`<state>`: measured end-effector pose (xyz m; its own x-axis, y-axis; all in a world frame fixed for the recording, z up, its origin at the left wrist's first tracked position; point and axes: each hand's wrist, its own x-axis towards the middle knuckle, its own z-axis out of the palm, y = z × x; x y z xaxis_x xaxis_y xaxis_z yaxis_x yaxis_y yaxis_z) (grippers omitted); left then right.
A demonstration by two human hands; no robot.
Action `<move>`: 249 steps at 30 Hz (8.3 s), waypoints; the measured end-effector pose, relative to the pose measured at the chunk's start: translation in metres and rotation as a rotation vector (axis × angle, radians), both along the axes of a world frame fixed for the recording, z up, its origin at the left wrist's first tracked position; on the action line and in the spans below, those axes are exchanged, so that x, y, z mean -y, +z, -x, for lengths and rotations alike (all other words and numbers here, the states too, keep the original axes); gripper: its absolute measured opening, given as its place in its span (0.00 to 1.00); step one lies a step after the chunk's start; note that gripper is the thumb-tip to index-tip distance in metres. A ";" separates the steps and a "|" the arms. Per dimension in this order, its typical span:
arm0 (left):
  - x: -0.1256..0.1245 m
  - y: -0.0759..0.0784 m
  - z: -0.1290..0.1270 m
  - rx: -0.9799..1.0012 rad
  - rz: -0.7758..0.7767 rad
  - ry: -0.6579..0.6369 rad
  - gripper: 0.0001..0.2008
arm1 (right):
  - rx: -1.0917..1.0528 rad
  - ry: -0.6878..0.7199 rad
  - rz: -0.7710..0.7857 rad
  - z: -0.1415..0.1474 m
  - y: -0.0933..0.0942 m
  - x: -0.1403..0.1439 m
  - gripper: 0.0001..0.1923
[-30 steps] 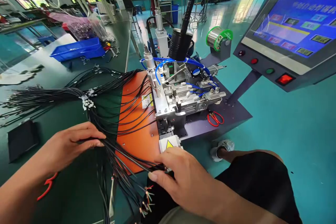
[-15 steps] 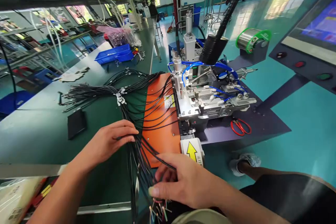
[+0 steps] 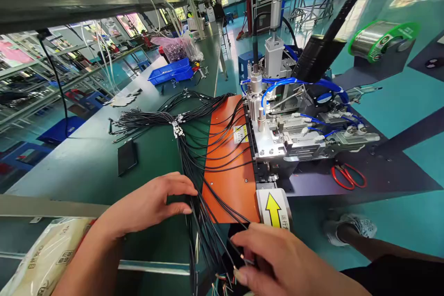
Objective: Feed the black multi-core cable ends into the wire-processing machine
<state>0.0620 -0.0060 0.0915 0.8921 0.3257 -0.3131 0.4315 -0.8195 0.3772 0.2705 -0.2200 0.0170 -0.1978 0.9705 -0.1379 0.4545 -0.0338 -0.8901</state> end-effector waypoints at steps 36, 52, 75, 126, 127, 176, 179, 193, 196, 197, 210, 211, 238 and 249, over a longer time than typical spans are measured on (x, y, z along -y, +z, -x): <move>-0.002 -0.019 0.032 0.333 -0.227 0.092 0.05 | -0.250 -0.259 -0.032 -0.004 -0.017 0.003 0.12; 0.068 -0.080 -0.116 0.552 -0.085 -0.231 0.11 | -0.793 -0.799 0.073 -0.045 -0.028 0.011 0.21; 0.076 -0.113 -0.123 0.623 -0.072 -0.034 0.14 | 0.037 -0.828 -0.227 -0.054 -0.036 0.013 0.12; 0.076 -0.107 -0.124 0.663 0.027 -0.067 0.12 | -0.554 -0.806 0.133 -0.067 -0.036 0.003 0.18; 0.076 -0.107 -0.124 0.658 0.028 -0.059 0.13 | -0.545 -0.791 0.132 -0.066 -0.037 0.004 0.17; 0.077 -0.108 -0.124 0.621 -0.049 -0.094 0.14 | 0.232 -0.444 -0.336 -0.082 -0.030 -0.003 0.04; 0.077 -0.108 -0.123 0.628 -0.054 -0.097 0.14 | 0.233 -0.444 -0.340 -0.080 -0.028 -0.002 0.05; 0.074 -0.112 -0.122 0.698 0.040 -0.012 0.14 | -0.278 -0.715 0.029 -0.078 -0.053 -0.007 0.16; 0.073 -0.112 -0.123 0.686 0.045 0.005 0.14 | -0.248 -0.722 0.022 -0.078 -0.054 -0.008 0.16; 0.073 -0.112 -0.123 0.686 0.048 0.010 0.14 | -0.245 -0.724 0.025 -0.078 -0.055 -0.009 0.16; 0.073 -0.115 -0.126 0.705 0.053 0.055 0.13 | -0.293 -0.752 0.024 -0.076 -0.061 -0.020 0.16; 0.073 -0.115 -0.126 0.711 0.051 0.058 0.13 | -0.299 -0.754 0.030 -0.076 -0.061 -0.021 0.16; 0.073 -0.118 -0.128 0.654 0.051 0.108 0.15 | -0.300 -0.800 0.054 -0.072 -0.062 -0.025 0.17; 0.074 -0.111 -0.129 0.739 0.094 0.099 0.10 | -0.193 -0.806 -0.047 -0.075 -0.049 -0.006 0.14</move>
<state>0.1907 -0.0805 -0.0197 0.8486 0.4168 0.3257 0.1086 -0.7399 0.6639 0.3459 -0.2143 -0.0322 0.5443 0.8290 -0.1286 0.1461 -0.2446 -0.9585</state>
